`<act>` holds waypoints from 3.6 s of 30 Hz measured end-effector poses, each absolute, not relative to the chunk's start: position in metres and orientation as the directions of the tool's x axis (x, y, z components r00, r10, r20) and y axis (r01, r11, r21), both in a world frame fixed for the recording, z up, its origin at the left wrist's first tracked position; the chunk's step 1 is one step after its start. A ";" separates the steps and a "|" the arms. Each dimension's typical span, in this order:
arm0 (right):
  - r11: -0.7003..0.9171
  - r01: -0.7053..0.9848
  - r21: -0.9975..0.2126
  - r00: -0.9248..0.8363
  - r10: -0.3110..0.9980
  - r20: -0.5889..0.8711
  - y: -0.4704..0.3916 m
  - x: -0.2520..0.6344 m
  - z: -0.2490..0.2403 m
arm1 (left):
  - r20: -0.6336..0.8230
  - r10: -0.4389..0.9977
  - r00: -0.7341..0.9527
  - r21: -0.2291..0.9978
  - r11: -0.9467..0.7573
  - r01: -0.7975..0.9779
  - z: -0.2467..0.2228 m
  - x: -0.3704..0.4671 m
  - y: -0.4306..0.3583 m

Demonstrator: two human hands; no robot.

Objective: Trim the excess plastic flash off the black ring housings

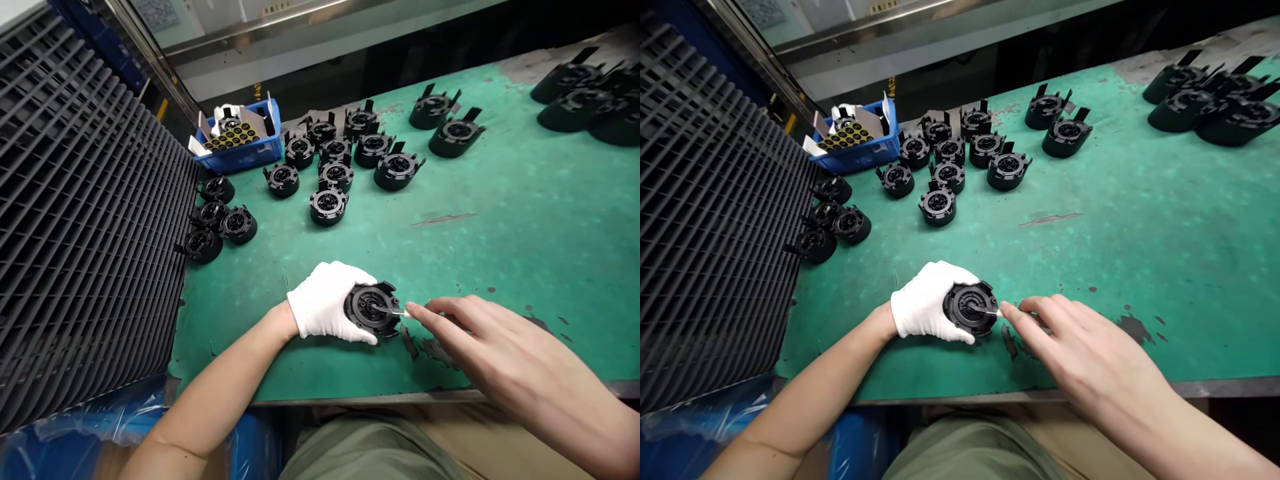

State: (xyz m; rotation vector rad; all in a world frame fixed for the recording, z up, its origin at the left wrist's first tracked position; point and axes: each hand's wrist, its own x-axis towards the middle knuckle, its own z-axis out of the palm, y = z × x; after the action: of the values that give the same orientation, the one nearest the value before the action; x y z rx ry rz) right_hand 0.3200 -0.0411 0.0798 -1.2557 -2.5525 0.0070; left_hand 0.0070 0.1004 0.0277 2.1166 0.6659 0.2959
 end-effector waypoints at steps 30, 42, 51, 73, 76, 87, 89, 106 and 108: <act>0.374 0.798 -0.473 -0.199 0.903 0.380 -0.023 0.303 0.049 | -0.083 0.657 0.749 0.730 -0.472 0.495 0.026 0.013 0.093; 0.322 0.736 -0.596 -0.230 0.946 0.227 -0.034 0.330 0.055 | -0.008 0.693 0.721 0.961 -0.193 0.196 0.008 -0.014 0.093; 0.554 0.791 -0.260 -0.502 0.830 0.242 -0.022 0.337 0.046 | 0.002 0.566 0.824 0.834 -0.456 0.311 0.013 0.003 0.094; 0.800 0.598 -0.048 -0.731 0.568 0.378 0.025 0.335 0.052 | -0.044 0.507 0.861 0.815 -0.480 0.324 0.025 0.008 0.100; 0.803 0.590 -0.088 -0.732 0.577 0.362 0.019 0.337 0.051 | -0.036 0.527 0.849 0.817 -0.474 0.329 0.022 0.007 0.099; 0.721 0.687 -0.090 -0.659 0.671 0.341 0.006 0.339 0.049 | -0.026 0.555 0.832 0.802 -0.485 0.348 0.021 0.006 0.096; 0.739 0.671 -0.059 -0.675 0.642 0.363 0.009 0.334 0.054 | -0.030 0.550 0.834 0.801 -0.487 0.350 0.022 0.007 0.096; 0.701 0.685 0.200 -0.721 0.612 0.325 -0.005 0.317 0.071 | -0.029 0.550 0.835 0.801 -0.486 0.348 0.019 0.007 0.096; 0.709 0.678 0.191 -0.726 0.608 0.321 -0.005 0.318 0.069 | -0.038 0.535 0.844 0.807 -0.481 0.341 0.020 0.007 0.097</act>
State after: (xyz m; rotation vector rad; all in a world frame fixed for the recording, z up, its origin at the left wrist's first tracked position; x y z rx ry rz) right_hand 0.3184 -0.0050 0.0695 -1.0260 -2.6822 -0.4369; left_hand 0.0073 0.0968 0.0201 2.1202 0.6372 0.2733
